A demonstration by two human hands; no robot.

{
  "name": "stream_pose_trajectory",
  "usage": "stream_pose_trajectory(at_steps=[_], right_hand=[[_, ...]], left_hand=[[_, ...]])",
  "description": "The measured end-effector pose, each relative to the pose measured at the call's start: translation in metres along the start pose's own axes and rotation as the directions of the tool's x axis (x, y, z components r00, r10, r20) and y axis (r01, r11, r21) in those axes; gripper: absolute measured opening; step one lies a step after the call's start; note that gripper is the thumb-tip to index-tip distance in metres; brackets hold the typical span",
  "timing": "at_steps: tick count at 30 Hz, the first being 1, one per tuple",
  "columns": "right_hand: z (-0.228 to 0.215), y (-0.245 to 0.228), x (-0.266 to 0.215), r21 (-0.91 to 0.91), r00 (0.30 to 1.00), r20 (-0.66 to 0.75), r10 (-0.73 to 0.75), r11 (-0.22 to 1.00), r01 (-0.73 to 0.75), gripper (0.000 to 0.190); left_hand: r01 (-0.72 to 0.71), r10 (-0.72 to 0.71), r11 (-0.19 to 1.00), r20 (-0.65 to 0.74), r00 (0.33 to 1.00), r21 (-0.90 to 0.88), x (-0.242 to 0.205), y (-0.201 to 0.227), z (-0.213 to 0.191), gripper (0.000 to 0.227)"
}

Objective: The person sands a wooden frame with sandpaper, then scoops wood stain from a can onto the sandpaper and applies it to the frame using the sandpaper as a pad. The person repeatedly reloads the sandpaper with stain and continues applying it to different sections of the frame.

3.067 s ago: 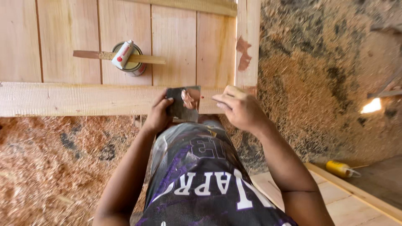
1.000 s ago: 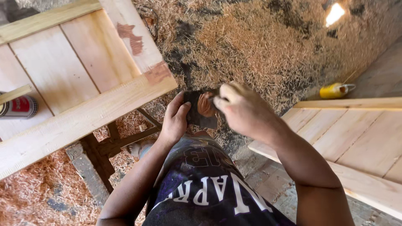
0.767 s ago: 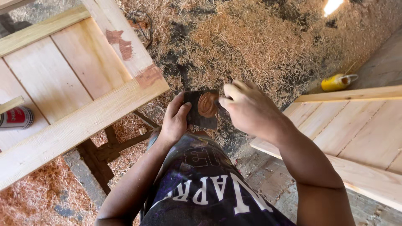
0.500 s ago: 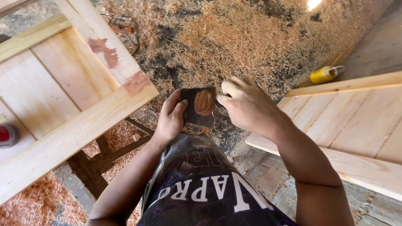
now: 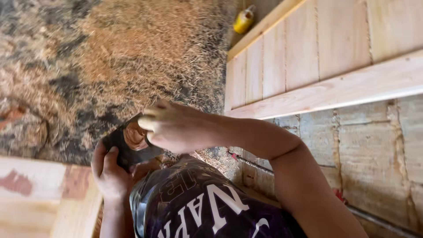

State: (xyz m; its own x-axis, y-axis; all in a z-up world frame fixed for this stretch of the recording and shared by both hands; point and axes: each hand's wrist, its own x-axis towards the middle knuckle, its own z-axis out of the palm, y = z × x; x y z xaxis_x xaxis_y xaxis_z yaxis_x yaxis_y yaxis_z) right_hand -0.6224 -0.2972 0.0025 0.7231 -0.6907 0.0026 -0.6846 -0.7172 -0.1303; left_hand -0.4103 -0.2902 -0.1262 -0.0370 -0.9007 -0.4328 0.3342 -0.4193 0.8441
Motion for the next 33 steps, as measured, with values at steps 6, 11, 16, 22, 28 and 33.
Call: stream_pose_trajectory(at_steps=[6, 11, 16, 22, 28, 33], right_hand=[[-0.018, 0.014, 0.038, 0.092, 0.993, -0.088, 0.078, 0.993, -0.070, 0.020], [-0.035, 0.039, 0.058, -0.043, 0.978, -0.043, 0.206, 0.977, -0.208, 0.015], [-0.043, 0.045, 0.067, 0.152, 0.979, -0.022, 0.202, 0.969, -0.196, 0.016], [-0.064, 0.061, 0.092, -0.015, 0.993, -0.114, -0.014, 1.000, 0.013, 0.019], [-0.061, 0.084, 0.120, -0.101, 0.996, 0.024, -0.084, 0.991, 0.086, 0.015], [-0.063, 0.108, 0.130, 0.073, 0.962, 0.069, -0.263, 0.963, 0.259, 0.030]], left_hand=[[-0.075, 0.089, 0.995, 0.221, 0.971, -0.071, 0.056, 0.027, 0.003, 0.039], [-0.037, 0.037, 0.999, 0.327, 0.944, -0.006, 0.086, 0.055, 0.017, 0.036], [-0.088, 0.135, 0.987, 0.400, 0.907, -0.135, 0.112, 0.075, 0.022, 0.034], [-0.408, 0.381, 0.861, 0.146, 0.913, 0.304, 0.113, 0.080, 0.013, 0.043], [-0.249, 0.252, 0.968, 0.164, 0.954, -0.041, 0.107, 0.079, 0.015, 0.033], [-0.365, 0.367, 0.930, 0.099, 0.925, -0.043, 0.109, 0.085, 0.033, 0.034]])
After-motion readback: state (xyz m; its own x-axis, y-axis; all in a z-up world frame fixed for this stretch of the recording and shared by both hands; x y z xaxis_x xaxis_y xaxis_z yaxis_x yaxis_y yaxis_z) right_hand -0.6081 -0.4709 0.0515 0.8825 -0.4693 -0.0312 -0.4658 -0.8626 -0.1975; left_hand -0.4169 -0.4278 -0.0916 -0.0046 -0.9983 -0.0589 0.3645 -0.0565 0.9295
